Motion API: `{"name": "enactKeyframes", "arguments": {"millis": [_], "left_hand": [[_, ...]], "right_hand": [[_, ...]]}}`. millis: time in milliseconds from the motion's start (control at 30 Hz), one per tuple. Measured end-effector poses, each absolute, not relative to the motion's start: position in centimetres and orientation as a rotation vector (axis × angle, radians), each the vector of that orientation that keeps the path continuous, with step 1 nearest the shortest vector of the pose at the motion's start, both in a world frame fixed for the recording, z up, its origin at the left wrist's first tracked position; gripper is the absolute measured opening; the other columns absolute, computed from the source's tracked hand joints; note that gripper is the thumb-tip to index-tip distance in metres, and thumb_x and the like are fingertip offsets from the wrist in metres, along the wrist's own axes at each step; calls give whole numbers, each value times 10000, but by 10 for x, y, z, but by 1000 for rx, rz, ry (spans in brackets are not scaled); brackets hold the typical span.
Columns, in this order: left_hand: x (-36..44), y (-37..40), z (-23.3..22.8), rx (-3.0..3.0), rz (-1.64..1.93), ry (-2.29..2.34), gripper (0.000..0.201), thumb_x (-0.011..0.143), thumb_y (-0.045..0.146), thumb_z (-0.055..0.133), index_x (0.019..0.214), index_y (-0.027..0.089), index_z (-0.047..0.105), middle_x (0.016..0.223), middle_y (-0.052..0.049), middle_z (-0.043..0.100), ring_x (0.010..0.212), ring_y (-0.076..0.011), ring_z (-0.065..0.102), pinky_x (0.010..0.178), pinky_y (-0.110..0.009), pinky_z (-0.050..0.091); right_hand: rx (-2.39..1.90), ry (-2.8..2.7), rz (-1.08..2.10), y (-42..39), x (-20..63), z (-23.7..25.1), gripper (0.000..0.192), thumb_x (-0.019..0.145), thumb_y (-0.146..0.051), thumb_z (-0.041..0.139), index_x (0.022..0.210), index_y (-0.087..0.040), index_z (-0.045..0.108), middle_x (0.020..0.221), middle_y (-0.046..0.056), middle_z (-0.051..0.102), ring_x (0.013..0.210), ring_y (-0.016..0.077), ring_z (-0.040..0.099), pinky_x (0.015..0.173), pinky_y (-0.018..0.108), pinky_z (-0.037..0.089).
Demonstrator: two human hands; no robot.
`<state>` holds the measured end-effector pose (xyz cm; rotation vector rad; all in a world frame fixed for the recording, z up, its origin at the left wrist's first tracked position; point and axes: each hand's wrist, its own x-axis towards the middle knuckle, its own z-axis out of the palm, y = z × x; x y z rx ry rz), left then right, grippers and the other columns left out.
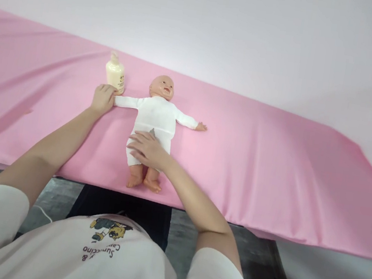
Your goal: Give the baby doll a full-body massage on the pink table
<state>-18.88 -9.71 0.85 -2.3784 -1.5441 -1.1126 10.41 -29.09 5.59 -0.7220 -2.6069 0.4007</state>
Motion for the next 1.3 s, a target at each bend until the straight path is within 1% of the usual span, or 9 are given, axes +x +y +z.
{"name": "enactKeyframes", "arguments": {"millis": [100,233,333,533,667,967,1033,1200,1300], "left_hand": [[-170,-111,13,-2506,-1102,-1343,293,852,175,460,1060,162,666,1142,-191,678,1106,-337,545,1000,-532,383],[-132,-155,28,-2756,-1220,-997,198,871,238,514,977,197,677,1098,-153,690,1078,-289,585,1034,-522,391],[-102,-210,47,-2985,-1145,-657,203,910,268,501,989,216,680,1115,-134,702,1083,-266,609,1004,-489,443],[-79,-324,79,-3263,-893,-379,197,932,292,534,1013,266,712,1216,-90,707,1186,-271,604,1085,-473,437],[-86,-364,70,-3251,-1133,-678,230,975,279,492,1066,266,702,1271,-90,675,1206,-254,598,1082,-445,467],[-99,-382,32,-3171,-1252,-1073,228,981,268,476,1064,256,687,1277,-96,644,1241,-256,575,1115,-472,463],[-102,-384,27,-3180,-1144,-1083,224,928,316,596,1127,251,678,1379,-112,592,1337,-297,505,1150,-512,435],[-102,-388,19,-3246,-761,-1104,674,720,466,853,1320,262,623,1655,-141,287,1526,-447,212,1209,-672,289],[-97,-386,15,-3205,-710,-1207,554,797,343,798,1315,247,627,1675,-146,244,1555,-453,135,1214,-711,227]], "right_hand": [[-772,-2627,495,-337,100,67,313,967,-379,571,1206,-211,687,1477,132,559,1477,318,382,1186,583,350],[-565,-2582,827,-404,84,74,300,1001,-333,508,1222,-227,681,1281,105,692,1179,202,645,1049,394,517],[-445,-2516,1229,-442,73,48,319,1032,-338,436,1157,-231,708,1094,51,755,1030,155,694,938,283,548],[-1256,-2584,1459,-471,75,-63,258,865,-412,675,1019,-208,708,1042,121,721,974,326,702,802,409,542],[-1170,-2429,1569,-476,76,-92,169,873,-455,649,900,-289,624,977,45,712,901,288,702,724,367,508],[-1688,-2339,1194,-452,49,-97,159,978,-331,490,1043,-223,587,898,53,696,840,239,678,705,321,441],[-1602,-2347,1254,-451,49,-90,140,936,-382,576,943,-246,606,878,17,700,821,217,671,690,300,444],[-1055,-2274,1547,-460,62,-37,106,879,-359,644,926,-268,673,940,0,737,824,194,666,701,297,488],[-911,-2056,1236,-463,69,-2,151,932,-324,567,908,-225,679,880,20,730,802,171,654,774,317,524]]}}
